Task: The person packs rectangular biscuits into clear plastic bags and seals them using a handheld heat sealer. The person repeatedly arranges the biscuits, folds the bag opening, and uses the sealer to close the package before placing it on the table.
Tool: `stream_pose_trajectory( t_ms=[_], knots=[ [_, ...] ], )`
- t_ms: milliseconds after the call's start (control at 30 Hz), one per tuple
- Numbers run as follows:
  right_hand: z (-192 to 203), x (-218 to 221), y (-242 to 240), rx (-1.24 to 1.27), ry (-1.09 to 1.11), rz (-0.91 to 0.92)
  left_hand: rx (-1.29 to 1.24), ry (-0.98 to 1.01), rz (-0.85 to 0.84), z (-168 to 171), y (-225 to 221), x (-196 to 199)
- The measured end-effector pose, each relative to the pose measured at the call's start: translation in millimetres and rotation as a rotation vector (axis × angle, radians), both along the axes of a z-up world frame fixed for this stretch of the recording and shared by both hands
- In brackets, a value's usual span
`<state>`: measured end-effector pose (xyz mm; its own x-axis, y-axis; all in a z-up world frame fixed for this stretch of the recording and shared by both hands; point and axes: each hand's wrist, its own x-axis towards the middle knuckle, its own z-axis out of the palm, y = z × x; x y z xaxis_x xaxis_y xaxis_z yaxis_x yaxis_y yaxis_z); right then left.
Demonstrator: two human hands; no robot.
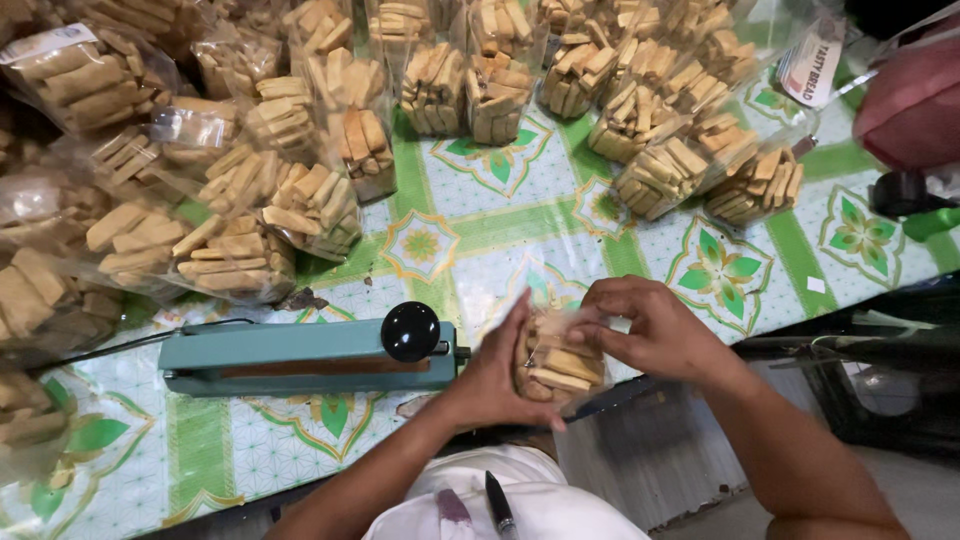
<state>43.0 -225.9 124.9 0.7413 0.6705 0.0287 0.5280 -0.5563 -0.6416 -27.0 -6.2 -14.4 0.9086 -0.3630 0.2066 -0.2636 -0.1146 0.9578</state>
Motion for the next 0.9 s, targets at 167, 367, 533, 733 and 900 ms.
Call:
stream_pose_trajectory(
  t_ms=[167, 367, 533, 733, 900],
  knots=[
    [4, 5, 22, -0.074, 0.274, -0.13, -0.241, 0.345, -0.04, 10, -1, -25],
    [-36, 12, 68, -0.09, 0.352, -0.001, -0.539, 0.796, 0.04, 19, 33, -63],
    [-96, 27, 125, -0.149, 0.507, 0.121, -0.633, 0.871, 0.137, 33, 85, -94],
    [-141, 35, 207, 0.139, 0.81, 0.301, -0.609, 1.223, 0.303, 41, 157, -104],
    [-150, 30, 231, -0.041, 0.652, 0.232, -0.696, 1.182, 0.27, 32, 182, -99]
  ],
)
